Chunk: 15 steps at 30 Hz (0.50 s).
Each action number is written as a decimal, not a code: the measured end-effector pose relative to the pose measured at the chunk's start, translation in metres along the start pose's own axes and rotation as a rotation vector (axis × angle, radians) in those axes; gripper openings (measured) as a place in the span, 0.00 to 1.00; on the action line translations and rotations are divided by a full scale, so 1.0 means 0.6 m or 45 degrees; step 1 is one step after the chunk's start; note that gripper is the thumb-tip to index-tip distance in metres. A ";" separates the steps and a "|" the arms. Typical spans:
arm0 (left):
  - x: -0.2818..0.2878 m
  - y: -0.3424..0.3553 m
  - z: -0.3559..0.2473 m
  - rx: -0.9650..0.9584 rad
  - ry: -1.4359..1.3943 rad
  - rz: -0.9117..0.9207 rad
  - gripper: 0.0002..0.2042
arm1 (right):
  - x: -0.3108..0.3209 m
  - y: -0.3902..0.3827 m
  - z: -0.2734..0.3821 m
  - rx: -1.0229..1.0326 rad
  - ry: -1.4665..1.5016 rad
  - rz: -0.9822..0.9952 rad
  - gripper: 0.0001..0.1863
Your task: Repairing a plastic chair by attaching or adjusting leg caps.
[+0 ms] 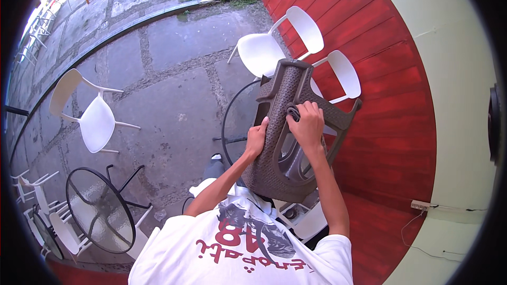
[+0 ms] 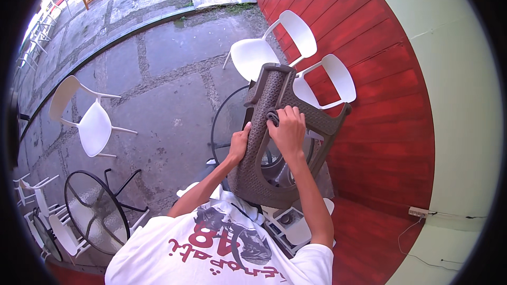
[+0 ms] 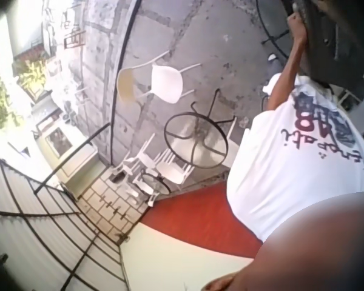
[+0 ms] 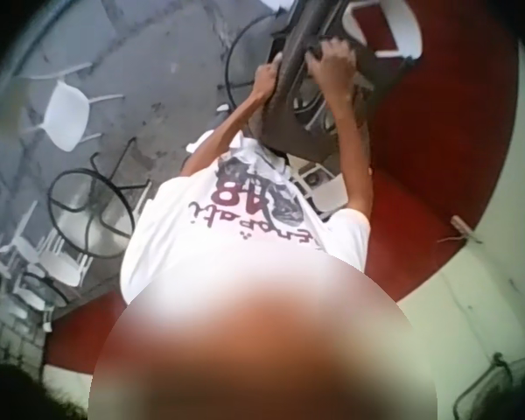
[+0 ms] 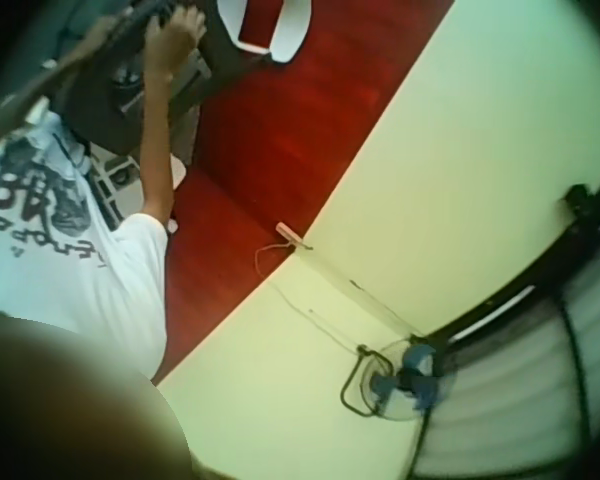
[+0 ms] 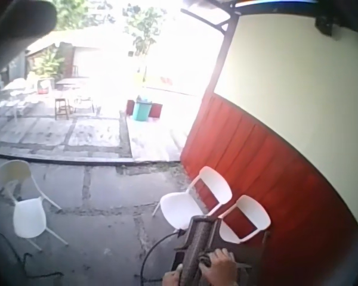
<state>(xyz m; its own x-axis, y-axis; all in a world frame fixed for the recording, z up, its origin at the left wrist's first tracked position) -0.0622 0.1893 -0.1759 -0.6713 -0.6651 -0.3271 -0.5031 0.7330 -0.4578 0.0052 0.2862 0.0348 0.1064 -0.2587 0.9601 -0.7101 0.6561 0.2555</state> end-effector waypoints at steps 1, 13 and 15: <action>0.007 0.003 0.005 0.000 0.002 -0.011 0.38 | 0.004 -0.016 0.004 0.010 0.113 -0.017 0.12; -0.016 -0.015 -0.013 0.088 -0.120 0.094 0.34 | -0.012 -0.064 0.000 -0.233 0.452 0.030 0.18; 0.007 -0.001 -0.001 0.078 -0.130 0.075 0.34 | -0.011 -0.103 0.033 -0.239 0.545 0.096 0.19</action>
<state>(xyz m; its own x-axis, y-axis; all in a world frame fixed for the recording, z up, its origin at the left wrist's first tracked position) -0.0651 0.1860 -0.1767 -0.6383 -0.6344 -0.4360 -0.4282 0.7633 -0.4837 0.0344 0.2332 0.0101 0.3648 0.0841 0.9273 -0.5929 0.7889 0.1617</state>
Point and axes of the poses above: each hand's wrist, its own y-axis towards the middle knuckle, its own x-axis out of the back of the hand, z = x × y, the point moved 7 cm from there along y, towards the middle knuckle, and after that the axes turned 11 degrees about -y, right-handed, at the moved point
